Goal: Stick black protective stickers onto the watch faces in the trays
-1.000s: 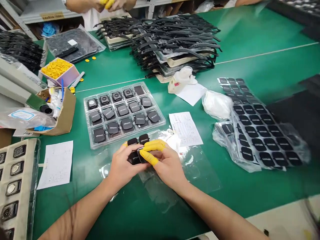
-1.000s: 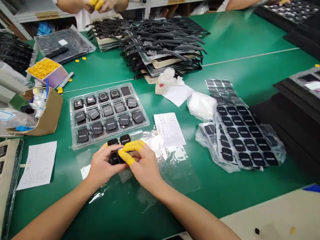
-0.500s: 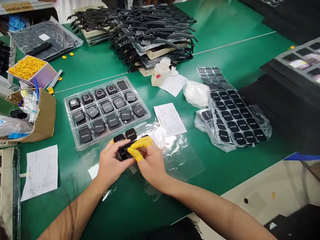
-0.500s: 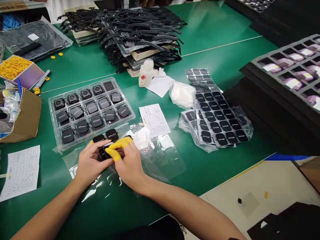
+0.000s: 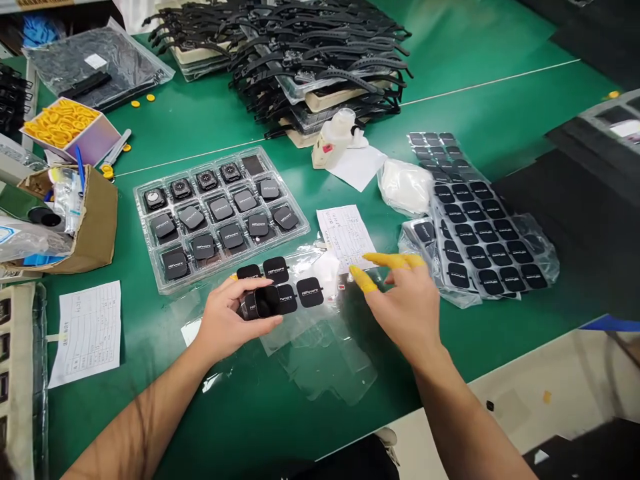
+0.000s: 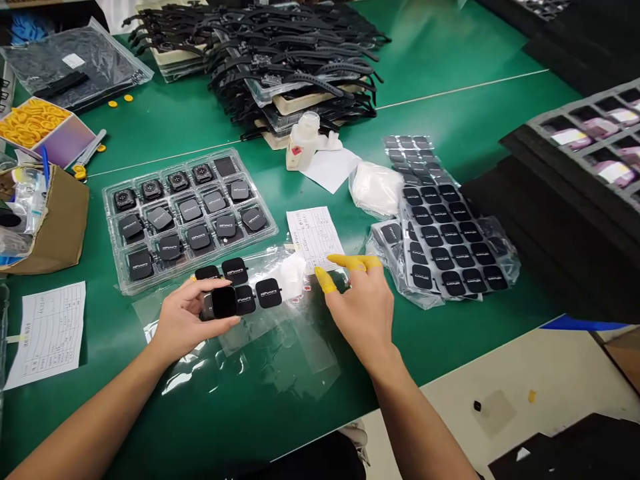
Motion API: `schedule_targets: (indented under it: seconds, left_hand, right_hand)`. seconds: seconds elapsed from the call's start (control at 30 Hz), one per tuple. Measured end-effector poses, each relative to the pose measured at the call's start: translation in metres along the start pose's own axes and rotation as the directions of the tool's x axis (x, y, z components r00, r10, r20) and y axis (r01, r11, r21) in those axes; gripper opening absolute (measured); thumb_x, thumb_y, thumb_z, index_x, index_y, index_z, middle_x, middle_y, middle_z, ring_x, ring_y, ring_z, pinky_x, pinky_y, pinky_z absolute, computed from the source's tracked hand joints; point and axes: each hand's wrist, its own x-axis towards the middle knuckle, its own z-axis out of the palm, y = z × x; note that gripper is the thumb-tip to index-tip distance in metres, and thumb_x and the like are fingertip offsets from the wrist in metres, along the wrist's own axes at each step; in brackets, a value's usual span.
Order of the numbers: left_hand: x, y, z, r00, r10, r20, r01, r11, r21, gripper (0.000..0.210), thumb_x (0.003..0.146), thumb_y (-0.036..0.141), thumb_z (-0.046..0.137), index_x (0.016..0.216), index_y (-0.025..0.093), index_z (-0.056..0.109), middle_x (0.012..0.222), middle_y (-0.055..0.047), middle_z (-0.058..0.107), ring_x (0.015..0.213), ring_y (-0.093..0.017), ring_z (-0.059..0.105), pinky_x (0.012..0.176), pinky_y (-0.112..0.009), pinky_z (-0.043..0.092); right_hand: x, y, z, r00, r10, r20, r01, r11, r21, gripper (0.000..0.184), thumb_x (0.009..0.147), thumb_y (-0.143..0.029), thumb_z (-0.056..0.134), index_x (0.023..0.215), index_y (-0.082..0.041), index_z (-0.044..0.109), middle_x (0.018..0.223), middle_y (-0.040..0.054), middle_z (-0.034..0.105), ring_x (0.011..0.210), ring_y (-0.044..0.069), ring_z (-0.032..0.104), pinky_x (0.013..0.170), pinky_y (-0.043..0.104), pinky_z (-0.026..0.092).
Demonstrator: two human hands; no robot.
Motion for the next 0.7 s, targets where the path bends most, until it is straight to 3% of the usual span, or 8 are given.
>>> schedule_targets:
  seconds: [0.1,0.17,0.33,0.37,0.47,0.5,0.63,0.7]
  left_hand:
    - [0.001,-0.003,0.000,1.000,0.007,-0.004,-0.007,1.000,-0.012,0.051,0.066,0.032,0.097,0.114,0.025,0.084,0.104,-0.008,0.075,0.098,-0.028,0.075,0.086,-0.044,0.068]
    - [0.001,-0.005,0.002,1.000,0.013,-0.025,-0.013,1.000,-0.011,0.050,0.066,0.035,0.098,0.113,0.027,0.084,0.106,-0.008,0.077,0.102,-0.029,0.075,0.088,-0.047,0.068]
    - [0.001,-0.005,0.004,0.999,-0.011,-0.036,0.009,0.999,-0.048,0.050,0.068,0.031,0.096,0.115,0.023,0.083,0.106,-0.008,0.077,0.092,-0.024,0.075,0.082,-0.041,0.067]
    - [0.001,-0.006,0.004,0.999,0.000,-0.041,-0.001,0.999,-0.039,0.050,0.067,0.030,0.096,0.115,0.022,0.083,0.105,-0.008,0.077,0.089,-0.023,0.074,0.080,-0.039,0.066]
    - [0.001,-0.007,0.004,0.997,0.048,-0.057,-0.044,0.997,0.066,0.050,0.064,0.019,0.094,0.113,0.023,0.084,0.096,-0.004,0.078,0.081,-0.019,0.069,0.074,-0.033,0.062]
    - [0.000,-0.007,0.005,0.996,0.059,-0.063,-0.053,0.994,0.097,0.049,0.064,0.017,0.093,0.111,0.023,0.084,0.094,-0.003,0.078,0.080,-0.018,0.068,0.074,-0.032,0.060]
    - [-0.001,-0.008,0.007,0.992,0.099,-0.082,-0.089,0.988,0.123,0.047,0.066,0.016,0.094,0.112,0.021,0.083,0.099,-0.004,0.081,0.085,-0.019,0.070,0.078,-0.033,0.061]
    - [-0.001,-0.008,0.007,0.992,0.106,-0.063,-0.097,0.986,0.135,0.052,0.064,0.012,0.094,0.114,0.022,0.083,0.098,-0.004,0.081,0.084,-0.019,0.071,0.076,-0.033,0.062]
  right_hand:
    - [0.007,0.005,0.011,0.946,-0.302,0.119,0.320,0.931,-0.179,0.022,0.093,-0.046,0.074,0.105,-0.027,0.078,0.127,0.0179,0.067,0.122,0.040,0.061,0.102,0.060,0.049]
    - [0.012,0.006,0.011,0.902,-0.408,0.142,0.430,0.879,-0.206,0.020,0.096,-0.043,0.071,0.091,-0.025,0.077,0.123,0.0177,0.071,0.123,0.039,0.062,0.102,0.060,0.048]
    - [0.011,-0.019,0.002,0.882,-0.434,-0.186,0.420,0.901,-0.108,0.020,0.102,-0.038,0.064,0.087,-0.025,0.061,0.120,0.0141,0.077,0.116,0.035,0.066,0.100,0.058,0.045]
    - [0.006,-0.031,0.005,0.850,-0.512,-0.124,0.511,0.858,-0.042,0.015,0.103,-0.034,0.063,0.090,-0.026,0.061,0.119,0.0117,0.077,0.116,0.033,0.066,0.100,0.054,0.045]
    - [-0.006,-0.066,0.031,0.585,-0.797,0.150,0.791,0.602,0.112,0.008,0.104,-0.023,0.062,0.097,-0.026,0.064,0.099,0.0053,0.077,0.101,0.027,0.065,0.088,0.044,0.041]
    - [-0.009,-0.073,0.041,0.546,-0.823,0.154,0.820,0.563,0.103,0.007,0.103,-0.020,0.063,0.099,-0.025,0.066,0.096,0.0046,0.076,0.096,0.026,0.062,0.084,0.042,0.038]
    - [-0.013,-0.077,0.064,0.626,-0.765,0.155,0.758,0.643,0.112,0.001,0.102,-0.024,0.071,0.102,-0.025,0.071,0.099,0.0038,0.075,0.095,0.024,0.056,0.084,0.041,0.034]
    - [-0.012,-0.072,0.064,0.617,-0.762,0.197,0.745,0.646,0.165,0.003,0.102,-0.026,0.071,0.103,-0.026,0.074,0.098,0.0031,0.074,0.095,0.023,0.057,0.084,0.041,0.035]
